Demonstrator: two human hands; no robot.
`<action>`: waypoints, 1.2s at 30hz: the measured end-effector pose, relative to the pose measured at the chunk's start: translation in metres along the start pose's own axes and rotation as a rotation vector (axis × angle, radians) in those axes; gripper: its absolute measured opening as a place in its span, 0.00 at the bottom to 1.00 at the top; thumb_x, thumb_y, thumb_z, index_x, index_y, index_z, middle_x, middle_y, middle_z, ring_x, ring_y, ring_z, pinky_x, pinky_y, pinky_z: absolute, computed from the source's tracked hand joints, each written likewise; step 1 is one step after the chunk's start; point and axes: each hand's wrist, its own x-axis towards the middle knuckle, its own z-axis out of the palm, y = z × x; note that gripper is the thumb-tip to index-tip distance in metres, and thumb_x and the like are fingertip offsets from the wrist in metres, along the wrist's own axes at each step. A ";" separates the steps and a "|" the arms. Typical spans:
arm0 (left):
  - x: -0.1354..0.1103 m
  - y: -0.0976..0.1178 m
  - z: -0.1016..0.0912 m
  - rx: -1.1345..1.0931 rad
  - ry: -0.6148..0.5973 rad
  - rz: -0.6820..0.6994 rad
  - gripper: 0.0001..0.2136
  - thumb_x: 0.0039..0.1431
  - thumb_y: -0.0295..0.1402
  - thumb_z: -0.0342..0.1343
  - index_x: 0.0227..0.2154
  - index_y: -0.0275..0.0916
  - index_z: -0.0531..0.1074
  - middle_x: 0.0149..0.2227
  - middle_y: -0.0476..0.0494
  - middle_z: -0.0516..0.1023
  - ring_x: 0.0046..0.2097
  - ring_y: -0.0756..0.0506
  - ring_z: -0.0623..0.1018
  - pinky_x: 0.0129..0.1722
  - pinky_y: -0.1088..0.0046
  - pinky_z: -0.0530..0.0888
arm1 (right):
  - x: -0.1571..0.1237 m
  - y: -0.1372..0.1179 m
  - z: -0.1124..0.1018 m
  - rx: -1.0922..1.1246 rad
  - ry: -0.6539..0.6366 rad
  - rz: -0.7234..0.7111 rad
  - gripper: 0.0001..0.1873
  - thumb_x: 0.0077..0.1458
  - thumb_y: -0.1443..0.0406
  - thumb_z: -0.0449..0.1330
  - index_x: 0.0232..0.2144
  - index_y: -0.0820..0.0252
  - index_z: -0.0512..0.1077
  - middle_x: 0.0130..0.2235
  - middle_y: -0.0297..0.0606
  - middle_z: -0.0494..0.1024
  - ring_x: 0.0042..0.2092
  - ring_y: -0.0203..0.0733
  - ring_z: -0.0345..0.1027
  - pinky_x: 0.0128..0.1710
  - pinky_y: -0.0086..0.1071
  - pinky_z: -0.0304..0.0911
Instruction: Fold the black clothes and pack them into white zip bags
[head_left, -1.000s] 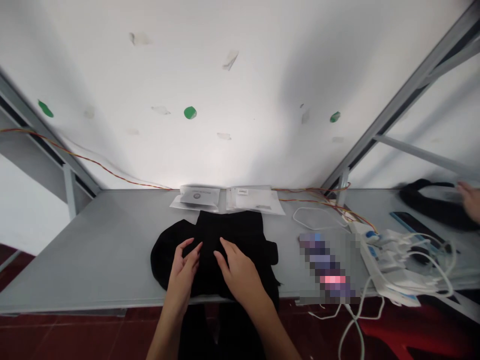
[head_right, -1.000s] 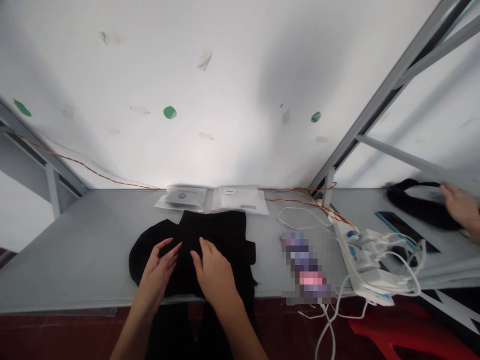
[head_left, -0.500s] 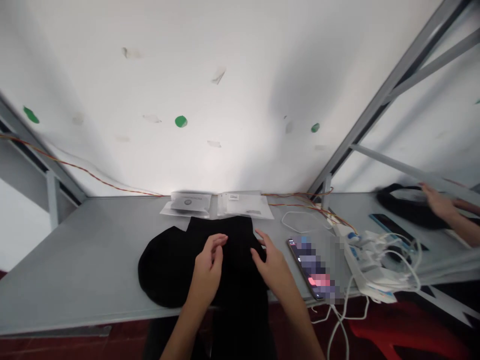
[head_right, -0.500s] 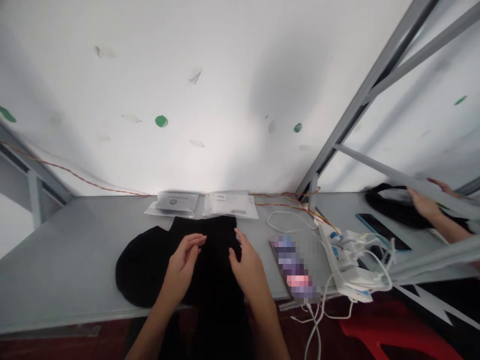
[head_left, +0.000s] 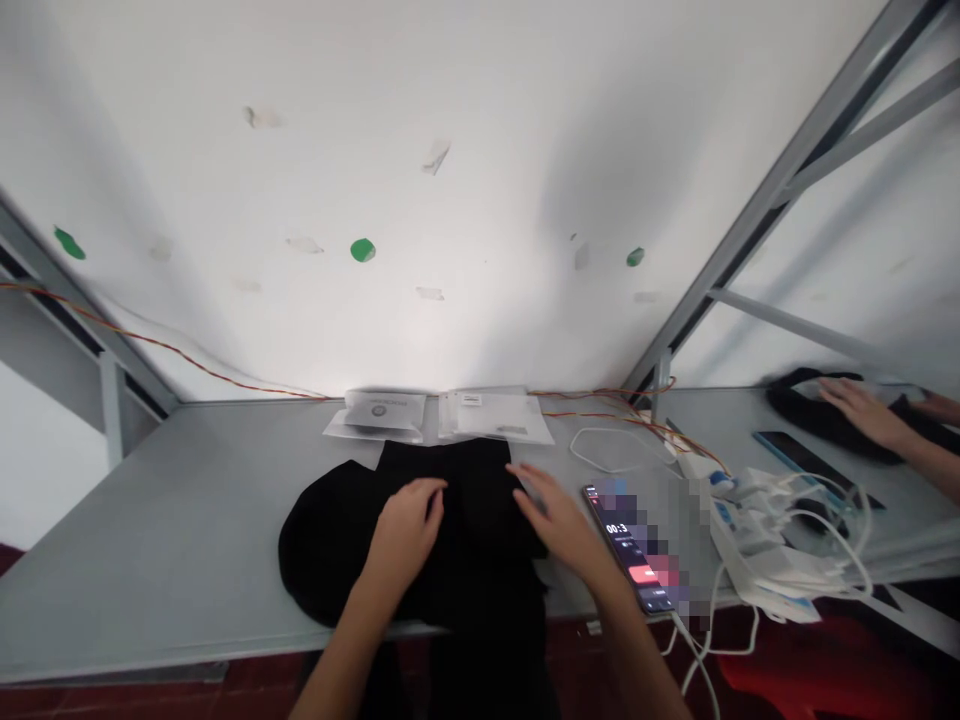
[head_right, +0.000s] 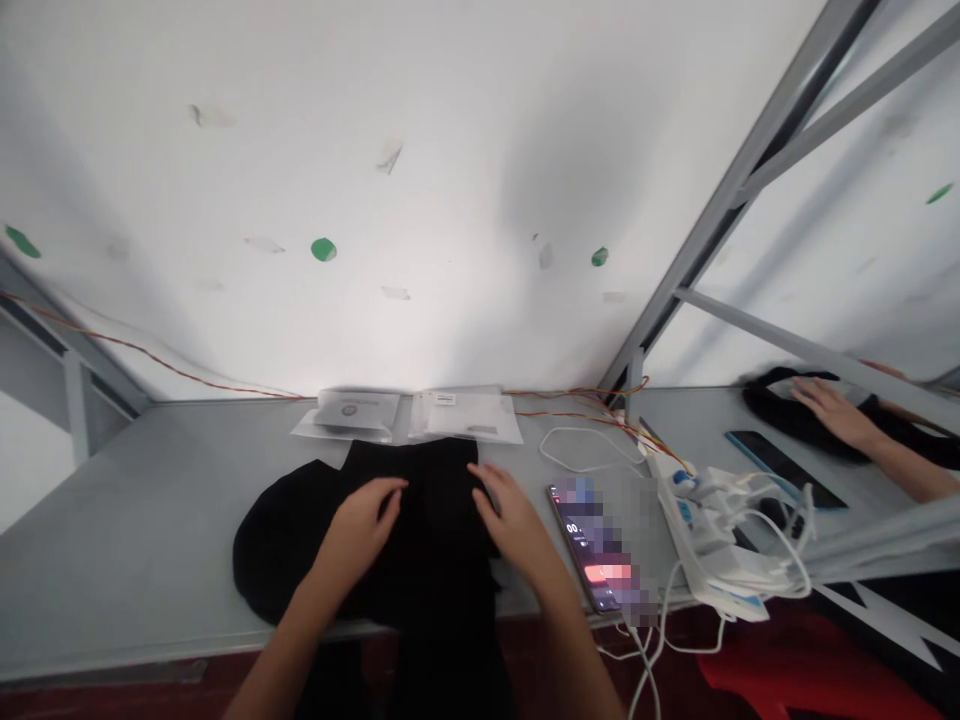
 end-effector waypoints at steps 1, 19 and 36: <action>0.022 0.000 -0.003 -0.040 0.005 -0.006 0.13 0.67 0.32 0.51 0.47 0.43 0.79 0.50 0.40 0.82 0.54 0.39 0.80 0.60 0.58 0.71 | 0.016 0.008 -0.006 0.035 0.063 0.044 0.25 0.63 0.59 0.54 0.61 0.53 0.70 0.64 0.44 0.71 0.66 0.49 0.62 0.67 0.50 0.58; 0.121 0.027 -0.010 -0.361 -0.070 -0.195 0.13 0.54 0.34 0.64 0.43 0.38 0.78 0.27 0.51 0.75 0.28 0.50 0.77 0.31 0.74 0.75 | 0.083 0.022 -0.037 0.333 0.360 0.244 0.32 0.54 0.46 0.60 0.52 0.61 0.76 0.45 0.46 0.82 0.44 0.48 0.76 0.49 0.47 0.72; -0.096 0.004 -0.035 0.392 0.341 -0.160 0.15 0.68 0.41 0.52 0.53 0.51 0.79 0.40 0.41 0.73 0.39 0.40 0.76 0.33 0.68 0.73 | 0.044 -0.012 -0.022 -0.154 -0.381 0.072 0.40 0.44 0.58 0.74 0.60 0.53 0.72 0.60 0.46 0.77 0.59 0.59 0.71 0.60 0.51 0.64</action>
